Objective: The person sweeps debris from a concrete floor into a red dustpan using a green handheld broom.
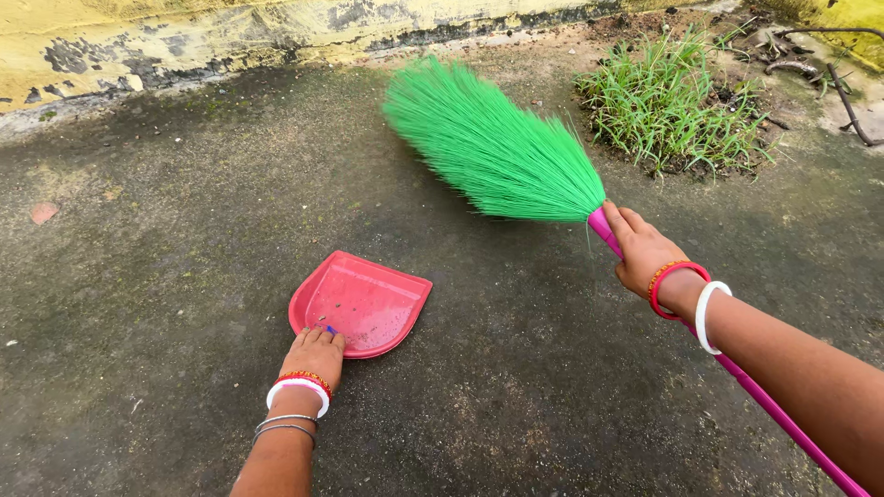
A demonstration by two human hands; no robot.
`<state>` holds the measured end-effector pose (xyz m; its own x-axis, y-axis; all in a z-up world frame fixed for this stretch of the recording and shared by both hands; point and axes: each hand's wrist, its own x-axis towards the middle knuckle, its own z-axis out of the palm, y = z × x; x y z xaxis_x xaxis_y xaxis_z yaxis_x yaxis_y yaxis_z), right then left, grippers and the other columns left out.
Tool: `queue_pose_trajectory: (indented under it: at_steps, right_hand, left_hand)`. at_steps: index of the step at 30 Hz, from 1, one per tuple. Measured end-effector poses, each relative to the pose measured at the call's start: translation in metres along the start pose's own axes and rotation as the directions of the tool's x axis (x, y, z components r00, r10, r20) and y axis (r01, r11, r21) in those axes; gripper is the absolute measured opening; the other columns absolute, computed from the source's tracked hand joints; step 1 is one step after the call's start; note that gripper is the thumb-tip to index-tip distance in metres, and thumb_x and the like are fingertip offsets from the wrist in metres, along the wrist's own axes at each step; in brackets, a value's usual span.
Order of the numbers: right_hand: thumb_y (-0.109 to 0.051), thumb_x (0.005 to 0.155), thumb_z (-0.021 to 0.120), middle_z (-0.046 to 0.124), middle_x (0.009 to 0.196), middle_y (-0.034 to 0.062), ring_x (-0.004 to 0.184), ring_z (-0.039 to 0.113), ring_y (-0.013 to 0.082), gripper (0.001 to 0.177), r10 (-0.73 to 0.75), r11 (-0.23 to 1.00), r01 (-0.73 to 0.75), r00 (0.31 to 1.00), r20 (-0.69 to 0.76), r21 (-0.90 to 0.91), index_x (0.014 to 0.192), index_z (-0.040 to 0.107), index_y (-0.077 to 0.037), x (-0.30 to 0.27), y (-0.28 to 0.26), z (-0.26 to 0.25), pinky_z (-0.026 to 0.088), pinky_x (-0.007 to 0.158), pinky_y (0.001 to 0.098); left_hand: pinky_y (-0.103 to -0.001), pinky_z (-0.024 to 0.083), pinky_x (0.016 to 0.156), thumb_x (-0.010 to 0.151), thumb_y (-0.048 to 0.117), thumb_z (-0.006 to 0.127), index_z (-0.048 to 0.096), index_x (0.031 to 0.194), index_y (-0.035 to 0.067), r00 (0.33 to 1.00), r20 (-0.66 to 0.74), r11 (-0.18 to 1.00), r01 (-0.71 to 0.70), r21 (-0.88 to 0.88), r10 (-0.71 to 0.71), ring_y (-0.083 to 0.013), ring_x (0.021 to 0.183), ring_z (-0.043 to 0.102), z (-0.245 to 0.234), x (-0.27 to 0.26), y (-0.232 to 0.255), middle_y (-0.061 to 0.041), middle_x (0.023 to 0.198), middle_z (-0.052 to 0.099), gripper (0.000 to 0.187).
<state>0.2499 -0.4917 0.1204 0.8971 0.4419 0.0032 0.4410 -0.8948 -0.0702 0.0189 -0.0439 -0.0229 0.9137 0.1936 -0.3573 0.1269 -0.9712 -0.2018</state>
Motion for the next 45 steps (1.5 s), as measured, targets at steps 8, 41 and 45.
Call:
queue_pose_trajectory:
  at_steps: [8, 41, 45]
  right_hand:
    - [0.001, 0.077, 0.067, 0.033, 0.159, 0.0156, 0.143, 0.042, 0.0350, 0.098, -0.102, 0.994, 0.106, 0.985, 0.138, -0.020, 0.160, 0.019, -0.017, -0.017, -0.019, 0.025, 0.041, 0.117, 0.0419]
    - [0.004, 0.076, 0.066, 0.032, 0.161, 0.0127, 0.143, 0.041, 0.0350, 0.099, -0.015, 0.995, 0.000, 0.988, 0.152, 0.099, 0.160, 0.020, -0.022, -0.024, 0.004, 0.030, 0.041, 0.115, 0.0425]
    - [0.005, 0.079, 0.061, 0.032, 0.161, 0.0146, 0.143, 0.041, 0.0357, 0.095, -0.096, 0.992, 0.081, 0.981, 0.168, 0.096, 0.161, 0.020, -0.022, -0.027, -0.001, 0.027, 0.041, 0.115, 0.0429]
  left_hand:
    - [-0.040, 0.022, 0.126, 0.102, 0.016, 0.041, 0.047, 0.146, 0.012, 1.000, -0.019, 0.999, -0.013, 0.038, 0.014, -0.0245, 0.150, 0.034, -0.007, -0.003, -0.003, -0.009, 0.154, 0.047, 0.045]
    - [-0.037, 0.020, 0.128, 0.100, 0.021, 0.041, 0.043, 0.150, 0.016, 0.997, -0.059, 0.997, 0.043, 0.063, -0.039, -0.0193, 0.151, 0.034, -0.030, 0.021, 0.019, -0.003, 0.156, 0.045, 0.050]
    - [-0.037, 0.019, 0.129, 0.100, 0.019, 0.040, 0.042, 0.151, 0.017, 0.998, -0.065, 0.998, 0.019, 0.066, -0.015, -0.0179, 0.151, 0.034, -0.030, 0.030, 0.031, -0.001, 0.157, 0.044, 0.051]
